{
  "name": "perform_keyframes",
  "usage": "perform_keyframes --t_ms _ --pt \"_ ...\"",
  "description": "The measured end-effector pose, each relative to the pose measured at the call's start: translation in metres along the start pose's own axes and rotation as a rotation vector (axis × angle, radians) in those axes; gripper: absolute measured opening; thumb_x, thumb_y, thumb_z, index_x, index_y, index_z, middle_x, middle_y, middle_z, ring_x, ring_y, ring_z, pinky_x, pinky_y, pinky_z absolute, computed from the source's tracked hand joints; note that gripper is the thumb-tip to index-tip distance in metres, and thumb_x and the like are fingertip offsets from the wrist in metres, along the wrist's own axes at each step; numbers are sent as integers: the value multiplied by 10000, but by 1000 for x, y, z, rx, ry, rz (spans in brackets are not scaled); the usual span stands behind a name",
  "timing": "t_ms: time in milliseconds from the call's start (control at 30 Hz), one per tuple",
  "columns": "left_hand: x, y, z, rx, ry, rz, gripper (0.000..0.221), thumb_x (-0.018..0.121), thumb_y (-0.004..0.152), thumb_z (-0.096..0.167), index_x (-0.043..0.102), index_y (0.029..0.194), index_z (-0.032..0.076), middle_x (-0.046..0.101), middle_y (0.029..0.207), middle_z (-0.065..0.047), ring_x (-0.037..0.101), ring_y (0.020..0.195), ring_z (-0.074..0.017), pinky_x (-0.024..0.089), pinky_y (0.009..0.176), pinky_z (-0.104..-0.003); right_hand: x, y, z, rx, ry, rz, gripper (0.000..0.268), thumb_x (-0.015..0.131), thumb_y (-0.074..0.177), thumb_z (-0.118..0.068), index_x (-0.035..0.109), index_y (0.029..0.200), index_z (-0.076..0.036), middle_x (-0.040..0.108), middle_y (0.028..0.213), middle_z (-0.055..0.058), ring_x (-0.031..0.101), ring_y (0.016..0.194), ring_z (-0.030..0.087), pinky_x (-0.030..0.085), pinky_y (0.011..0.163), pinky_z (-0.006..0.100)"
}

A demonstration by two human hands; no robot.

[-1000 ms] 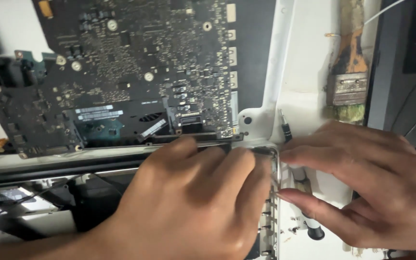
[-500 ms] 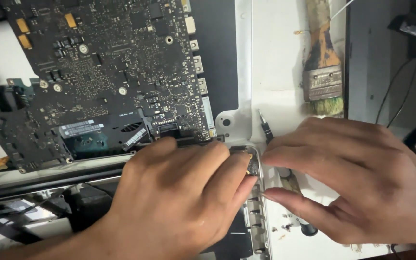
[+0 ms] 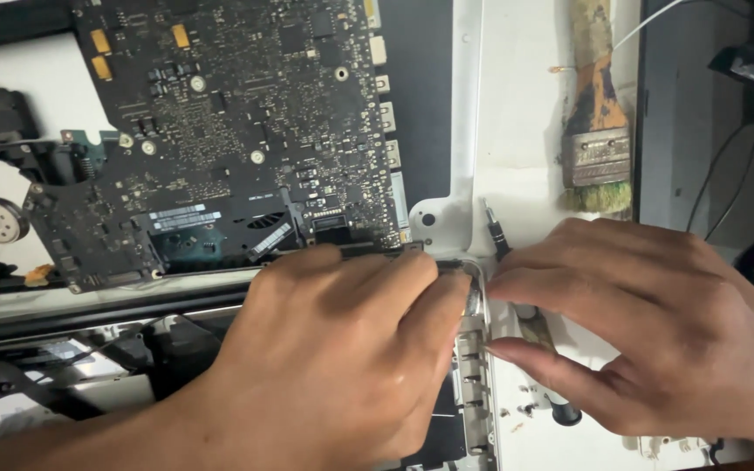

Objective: A technician disassembles a laptop by removing the motherboard and using a screwdriver to remove internal screws.

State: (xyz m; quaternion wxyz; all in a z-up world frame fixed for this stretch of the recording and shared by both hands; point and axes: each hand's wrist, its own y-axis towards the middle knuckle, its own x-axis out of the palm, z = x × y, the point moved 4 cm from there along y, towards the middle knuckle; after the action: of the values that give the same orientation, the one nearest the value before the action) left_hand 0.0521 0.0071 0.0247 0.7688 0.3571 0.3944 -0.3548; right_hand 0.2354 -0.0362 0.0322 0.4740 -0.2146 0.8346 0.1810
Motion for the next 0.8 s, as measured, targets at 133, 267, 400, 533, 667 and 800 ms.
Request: perform_keyframes --t_ms 133,267,400,533,667,800 --pt "-5 -1 -1 -65 -69 -51 254 651 951 275 684 1059 47 570 828 -32 599 581 -234 453 459 -436 -2 6 -7 -73 -30 42 334 768 868 -335 718 1048 -58 726 969 104 720 836 260 609 761 445" --pt "-7 -1 -5 -106 -118 -196 226 634 892 251 651 1030 72 569 792 -36 604 497 -271 468 392 -482 -1 12 -13 -148 -43 9 269 765 883 -296 742 1022 -67 710 1002 118 703 793 270 608 712 437" --pt "-5 -4 -8 -93 -166 -434 248 634 793 142 601 1030 74 567 875 -81 626 532 -325 508 391 -541 0 16 -18 -182 -61 3 236 749 898 -233 739 1013 -27 674 986 144 667 765 300 567 653 452" --pt "-12 -4 -9 -112 -181 -566 251 650 794 114 585 1036 97 553 911 -75 648 583 -330 533 397 -549 3 17 -20 -155 -112 6 291 774 891 -286 730 1011 -24 672 988 129 663 756 278 581 675 443" --pt "-19 -3 -12 -166 -188 -717 357 561 859 44 568 1216 52 596 977 -97 704 658 -331 606 472 -545 2 24 -22 -146 -50 3 272 825 855 -242 729 979 -20 689 953 130 675 727 249 597 659 376" --pt "-27 -4 -14 -218 -187 -706 421 539 871 3 552 1292 26 622 952 -98 717 613 -330 619 442 -527 1 25 -25 -116 -55 -26 345 833 824 -283 743 1023 -17 689 969 137 697 794 261 620 746 401"
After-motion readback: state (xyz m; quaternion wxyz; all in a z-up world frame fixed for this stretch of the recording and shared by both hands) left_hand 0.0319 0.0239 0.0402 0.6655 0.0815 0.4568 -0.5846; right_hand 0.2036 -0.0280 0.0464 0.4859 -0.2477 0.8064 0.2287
